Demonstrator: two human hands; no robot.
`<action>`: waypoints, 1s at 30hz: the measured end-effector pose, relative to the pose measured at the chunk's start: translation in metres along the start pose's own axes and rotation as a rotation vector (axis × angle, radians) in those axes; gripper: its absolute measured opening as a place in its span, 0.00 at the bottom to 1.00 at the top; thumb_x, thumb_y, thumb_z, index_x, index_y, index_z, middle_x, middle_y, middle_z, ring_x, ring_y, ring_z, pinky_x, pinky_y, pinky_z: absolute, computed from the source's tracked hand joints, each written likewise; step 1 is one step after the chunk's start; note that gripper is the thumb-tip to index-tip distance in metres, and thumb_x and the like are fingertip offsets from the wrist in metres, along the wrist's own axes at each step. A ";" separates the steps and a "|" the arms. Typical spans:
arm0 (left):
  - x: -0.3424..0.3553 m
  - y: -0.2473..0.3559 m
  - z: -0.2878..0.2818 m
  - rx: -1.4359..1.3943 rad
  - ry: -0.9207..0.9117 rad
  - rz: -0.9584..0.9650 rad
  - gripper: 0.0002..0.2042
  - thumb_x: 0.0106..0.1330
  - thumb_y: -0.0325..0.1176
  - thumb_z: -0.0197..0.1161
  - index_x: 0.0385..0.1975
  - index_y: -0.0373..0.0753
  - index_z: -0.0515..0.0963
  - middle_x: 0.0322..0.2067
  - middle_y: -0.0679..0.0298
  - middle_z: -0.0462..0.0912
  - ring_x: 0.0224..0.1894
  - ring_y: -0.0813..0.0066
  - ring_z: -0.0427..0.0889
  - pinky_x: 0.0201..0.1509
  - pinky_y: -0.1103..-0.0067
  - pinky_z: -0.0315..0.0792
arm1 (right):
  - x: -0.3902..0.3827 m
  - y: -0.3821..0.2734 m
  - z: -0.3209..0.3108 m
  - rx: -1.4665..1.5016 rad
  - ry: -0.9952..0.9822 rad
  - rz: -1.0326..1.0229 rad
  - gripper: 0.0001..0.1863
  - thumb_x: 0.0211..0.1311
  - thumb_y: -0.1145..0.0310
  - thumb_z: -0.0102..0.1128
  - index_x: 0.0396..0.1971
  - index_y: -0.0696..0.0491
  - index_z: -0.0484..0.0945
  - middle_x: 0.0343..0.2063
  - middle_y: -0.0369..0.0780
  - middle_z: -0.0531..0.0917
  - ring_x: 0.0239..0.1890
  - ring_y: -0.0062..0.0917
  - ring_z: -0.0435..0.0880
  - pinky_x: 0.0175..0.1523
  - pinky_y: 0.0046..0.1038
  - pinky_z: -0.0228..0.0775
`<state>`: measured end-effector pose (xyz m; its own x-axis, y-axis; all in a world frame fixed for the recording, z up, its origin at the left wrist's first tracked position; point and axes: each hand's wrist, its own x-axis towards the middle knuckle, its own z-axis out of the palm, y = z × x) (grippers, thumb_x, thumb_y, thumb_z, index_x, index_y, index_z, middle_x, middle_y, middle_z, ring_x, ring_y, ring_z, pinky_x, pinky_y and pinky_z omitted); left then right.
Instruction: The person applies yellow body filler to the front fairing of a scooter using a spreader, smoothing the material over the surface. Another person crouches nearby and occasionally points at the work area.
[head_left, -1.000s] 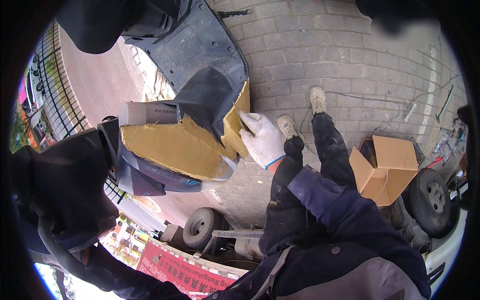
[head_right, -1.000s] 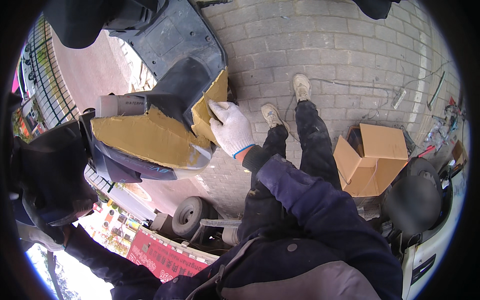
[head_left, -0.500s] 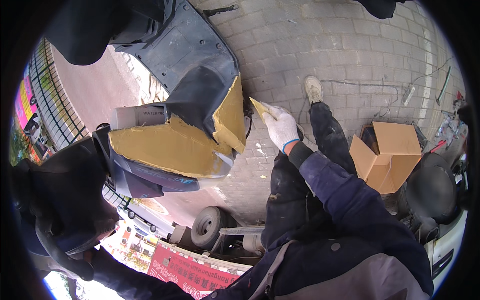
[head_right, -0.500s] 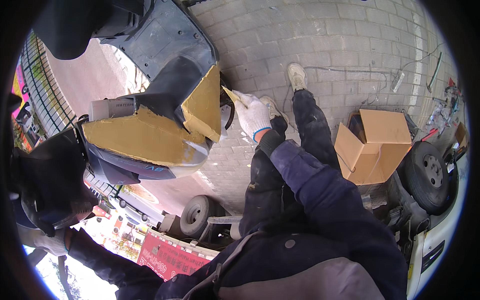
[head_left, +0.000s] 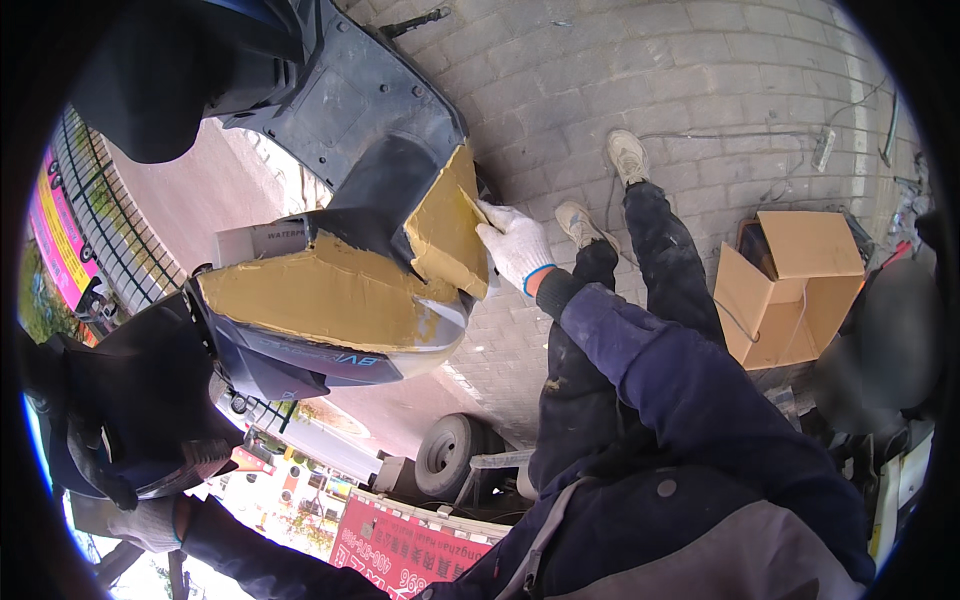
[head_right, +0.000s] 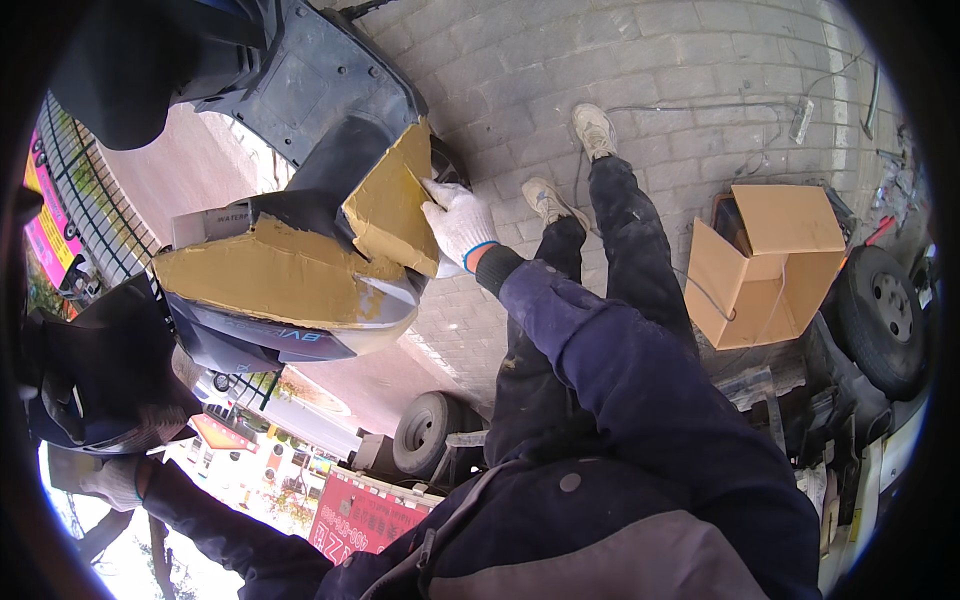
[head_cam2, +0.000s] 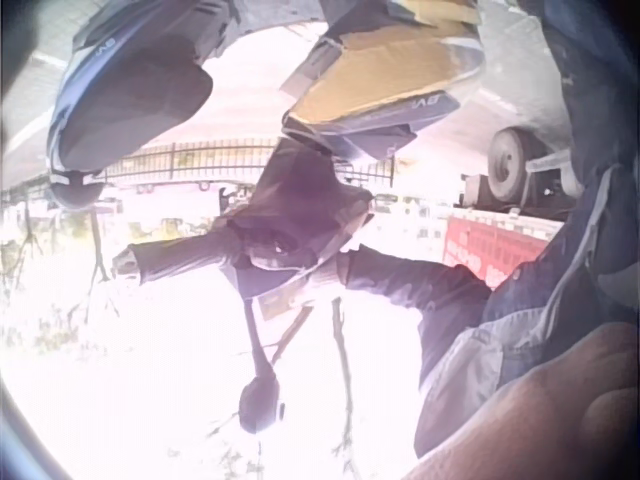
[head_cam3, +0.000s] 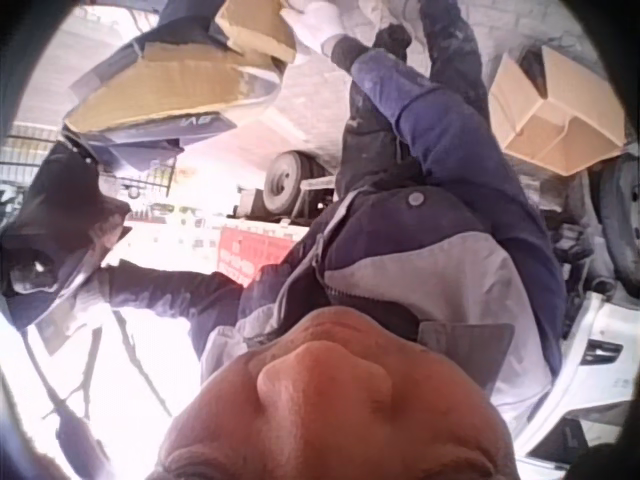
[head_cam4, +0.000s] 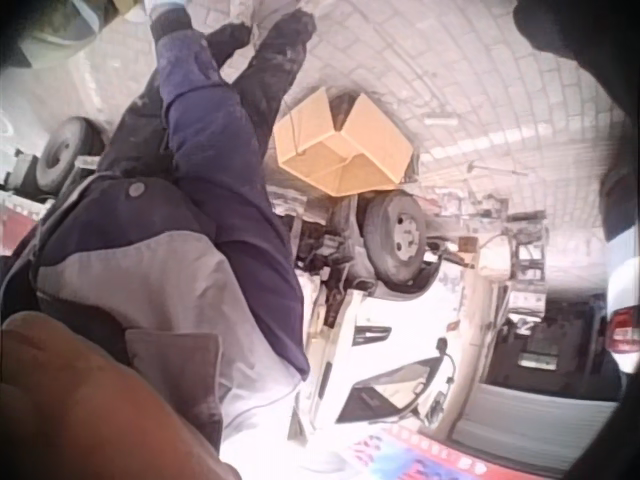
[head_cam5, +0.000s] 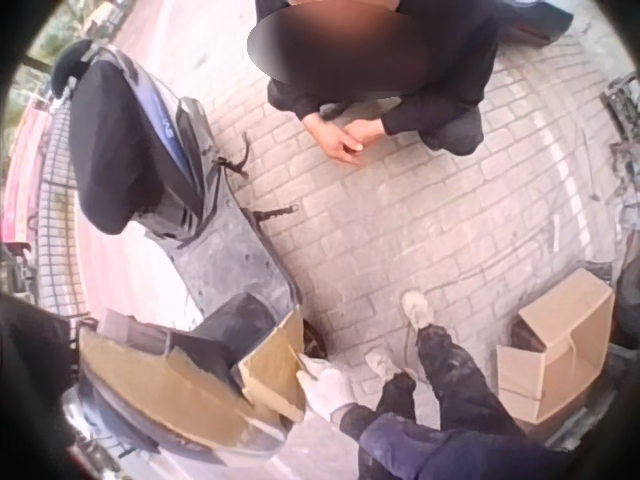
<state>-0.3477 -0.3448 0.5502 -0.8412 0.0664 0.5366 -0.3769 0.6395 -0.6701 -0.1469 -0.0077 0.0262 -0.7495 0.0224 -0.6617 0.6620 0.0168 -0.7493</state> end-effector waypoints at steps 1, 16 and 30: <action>-0.003 -0.003 0.002 0.062 -0.013 -0.120 0.32 0.74 0.60 0.64 0.66 0.39 0.78 0.52 0.56 0.90 0.49 0.59 0.92 0.50 0.64 0.88 | -0.010 -0.006 -0.002 -0.011 -0.001 -0.021 0.24 0.74 0.64 0.62 0.67 0.51 0.83 0.62 0.49 0.87 0.64 0.43 0.85 0.69 0.37 0.76; -0.010 0.052 -0.011 -1.066 0.343 -0.994 0.24 0.77 0.47 0.66 0.58 0.30 0.85 0.54 0.54 0.90 0.50 0.57 0.89 0.57 0.66 0.85 | -0.112 0.027 -0.094 0.251 0.151 0.211 0.20 0.77 0.64 0.62 0.62 0.56 0.86 0.46 0.47 0.92 0.45 0.29 0.90 0.54 0.30 0.82; -0.005 0.045 -0.006 -0.943 0.282 -0.928 0.24 0.81 0.46 0.60 0.65 0.33 0.80 0.52 0.52 0.90 0.49 0.54 0.89 0.54 0.63 0.84 | -0.107 0.117 -0.096 0.597 0.142 0.468 0.22 0.75 0.69 0.66 0.62 0.64 0.83 0.47 0.43 0.91 0.44 0.24 0.89 0.52 0.28 0.82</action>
<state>-0.3586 -0.3116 0.5205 -0.2736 -0.5927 0.7575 -0.2543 0.8041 0.5373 0.0118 0.0875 0.0120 -0.3578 0.0229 -0.9335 0.7642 -0.5673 -0.3068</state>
